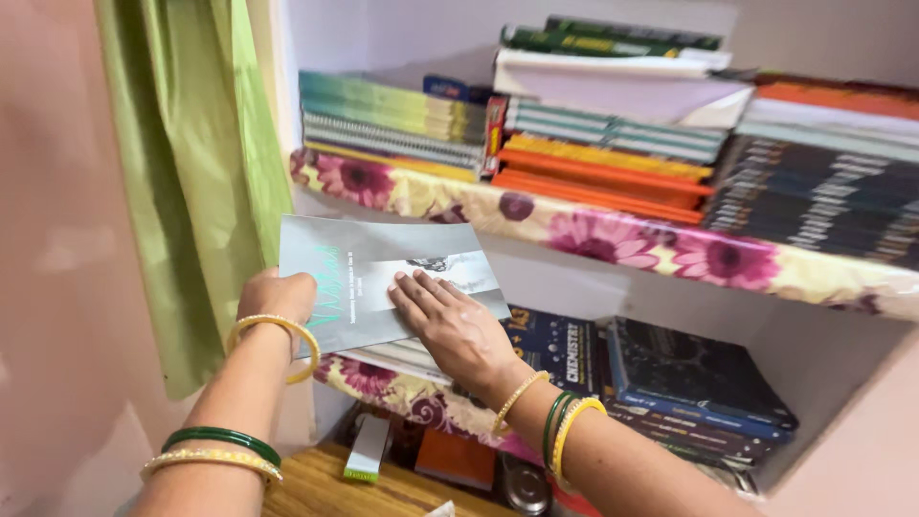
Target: The person organizes a bookshelf by taking books and notebooks from a lower shelf and placing them onto the shelf above.
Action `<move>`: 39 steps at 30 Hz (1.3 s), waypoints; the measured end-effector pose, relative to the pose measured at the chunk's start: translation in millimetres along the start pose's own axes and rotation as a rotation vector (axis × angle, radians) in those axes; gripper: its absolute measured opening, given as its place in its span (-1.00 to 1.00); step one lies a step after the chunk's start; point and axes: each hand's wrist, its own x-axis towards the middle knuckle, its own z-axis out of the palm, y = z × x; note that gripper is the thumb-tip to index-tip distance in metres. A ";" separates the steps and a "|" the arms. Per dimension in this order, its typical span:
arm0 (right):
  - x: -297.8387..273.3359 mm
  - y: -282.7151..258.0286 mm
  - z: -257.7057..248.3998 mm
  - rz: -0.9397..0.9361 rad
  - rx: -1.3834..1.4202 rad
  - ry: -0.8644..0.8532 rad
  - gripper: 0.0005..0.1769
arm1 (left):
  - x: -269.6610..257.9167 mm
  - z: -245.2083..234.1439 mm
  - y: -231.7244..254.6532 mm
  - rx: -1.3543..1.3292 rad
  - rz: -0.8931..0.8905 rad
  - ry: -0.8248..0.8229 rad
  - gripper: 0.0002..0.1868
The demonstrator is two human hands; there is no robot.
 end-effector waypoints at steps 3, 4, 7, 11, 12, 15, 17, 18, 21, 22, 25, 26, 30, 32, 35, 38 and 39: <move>-7.7 4.3 -46.7 -0.021 -0.046 0.067 -0.38 | -34.0 -16.4 40.7 0.139 0.069 0.072 -0.63; -11.2 6.0 -60.3 -0.031 -0.078 0.096 -0.34 | -45.1 -20.3 53.3 0.133 0.082 0.074 -0.63; -19.7 14.0 -98.0 -0.011 -0.070 0.135 -0.35 | -77.0 -26.9 91.8 0.058 0.126 0.093 -0.60; -34.6 31.0 -146.6 -0.013 -0.123 0.179 -0.37 | -119.7 -31.0 141.5 0.060 0.144 0.092 -0.60; -39.0 37.2 -158.3 0.000 -0.135 0.186 -0.39 | -128.9 -29.2 153.5 0.050 0.121 0.076 -0.61; -52.2 59.6 -191.1 0.018 -0.192 0.210 -0.42 | -150.8 -15.4 190.7 0.089 0.233 0.099 -0.60; -62.3 79.4 -211.9 0.022 -0.237 0.224 -0.43 | -164.6 -1.0 215.7 0.093 0.289 0.096 -0.59; -67.1 89.9 -221.6 0.032 -0.264 0.232 -0.42 | -172.0 8.0 228.3 0.105 0.331 0.093 -0.58; -84.1 117.5 -245.8 0.066 -0.310 0.242 -0.42 | -193.9 34.5 261.8 0.099 0.389 0.105 -0.53; -91.2 126.1 -252.8 0.084 -0.321 0.249 -0.43 | -202.2 43.7 272.8 0.096 0.395 0.098 -0.53; -111.1 151.1 -271.7 0.121 -0.349 0.267 -0.44 | -225.7 71.9 302.0 0.087 0.356 0.017 -0.57; -117.4 159.6 -277.3 0.124 -0.359 0.270 -0.44 | -232.6 81.8 309.5 0.089 0.392 0.022 -0.55; -141.7 192.8 -291.6 0.165 -0.442 0.277 -0.42 | -252.8 122.0 331.5 0.103 0.469 -0.028 -0.46; -153.1 212.4 -294.9 0.198 -0.461 0.280 -0.43 | -259.7 148.0 340.9 0.059 0.473 -0.075 -0.40; -167.9 250.0 -296.4 0.252 -0.534 0.254 -0.38 | -260.8 189.0 349.8 0.014 0.542 -0.108 -0.31; -183.1 290.5 -294.5 0.335 -0.591 0.236 -0.42 | -258.7 225.2 361.6 -0.065 0.578 -0.179 -0.26; -185.5 303.9 -295.0 0.385 -0.606 0.247 -0.39 | -258.8 235.3 366.5 -0.137 0.538 -0.259 -0.23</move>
